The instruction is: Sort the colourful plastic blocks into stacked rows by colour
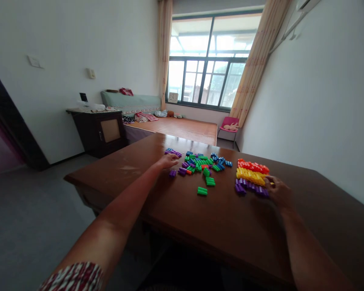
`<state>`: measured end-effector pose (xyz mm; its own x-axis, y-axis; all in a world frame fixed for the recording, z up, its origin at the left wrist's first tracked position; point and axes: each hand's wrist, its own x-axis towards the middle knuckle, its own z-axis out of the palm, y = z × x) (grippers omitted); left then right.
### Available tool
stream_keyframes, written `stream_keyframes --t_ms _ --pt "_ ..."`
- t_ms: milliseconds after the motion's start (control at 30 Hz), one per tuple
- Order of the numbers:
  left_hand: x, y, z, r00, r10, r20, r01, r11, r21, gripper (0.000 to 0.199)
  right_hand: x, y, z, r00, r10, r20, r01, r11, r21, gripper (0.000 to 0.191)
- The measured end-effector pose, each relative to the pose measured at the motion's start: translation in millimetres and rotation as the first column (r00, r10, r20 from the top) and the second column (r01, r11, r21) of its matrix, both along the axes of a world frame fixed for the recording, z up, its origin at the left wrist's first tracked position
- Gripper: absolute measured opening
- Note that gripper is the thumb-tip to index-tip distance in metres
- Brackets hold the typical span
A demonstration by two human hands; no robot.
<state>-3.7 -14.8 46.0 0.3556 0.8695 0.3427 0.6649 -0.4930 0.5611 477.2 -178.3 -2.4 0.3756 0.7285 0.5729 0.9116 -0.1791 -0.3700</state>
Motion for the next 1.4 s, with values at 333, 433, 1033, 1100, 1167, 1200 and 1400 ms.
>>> stream_keyframes --t_ms 333,433,1033,1100,1167,1200,1400 --pt "13.8 -5.7 -37.9 0.973 -0.083 -0.216 0.102 0.991 0.081 0.041 -3.0 2.9 -6.4 0.999 0.014 -0.051 -0.017 0.998 -0.060 0.043" --pt "14.7 -7.1 -29.9 0.990 -0.089 -0.113 0.108 0.979 0.173 0.039 -17.3 0.1 4.9 0.985 0.102 -0.142 -0.113 0.991 -0.073 0.042" --pt "190.6 -68.9 -14.5 0.877 -0.477 0.063 0.472 0.878 0.077 0.042 -66.6 -2.6 30.0 0.800 0.475 -0.367 -0.561 0.809 -0.174 0.038" --pt "194.9 -74.5 -19.5 0.884 -0.457 0.101 0.450 0.889 0.087 0.040 -79.2 -2.3 34.5 0.718 0.526 -0.455 -0.625 0.776 -0.089 0.042" --pt "196.0 -79.5 -22.1 0.888 -0.448 0.105 0.437 0.892 0.113 0.039 -89.6 -1.8 35.7 0.634 0.556 -0.538 -0.687 0.724 -0.061 0.043" --pt "195.1 -80.7 -22.4 0.893 -0.440 0.095 0.427 0.894 0.133 0.038 -92.8 -1.5 35.0 0.599 0.562 -0.570 -0.710 0.702 -0.055 0.043" --pt "172.8 -71.3 -2.6 0.966 -0.194 0.171 0.150 0.959 0.240 0.036 -101.7 0.7 25.8 0.603 0.455 -0.656 -0.699 0.697 -0.159 0.040"
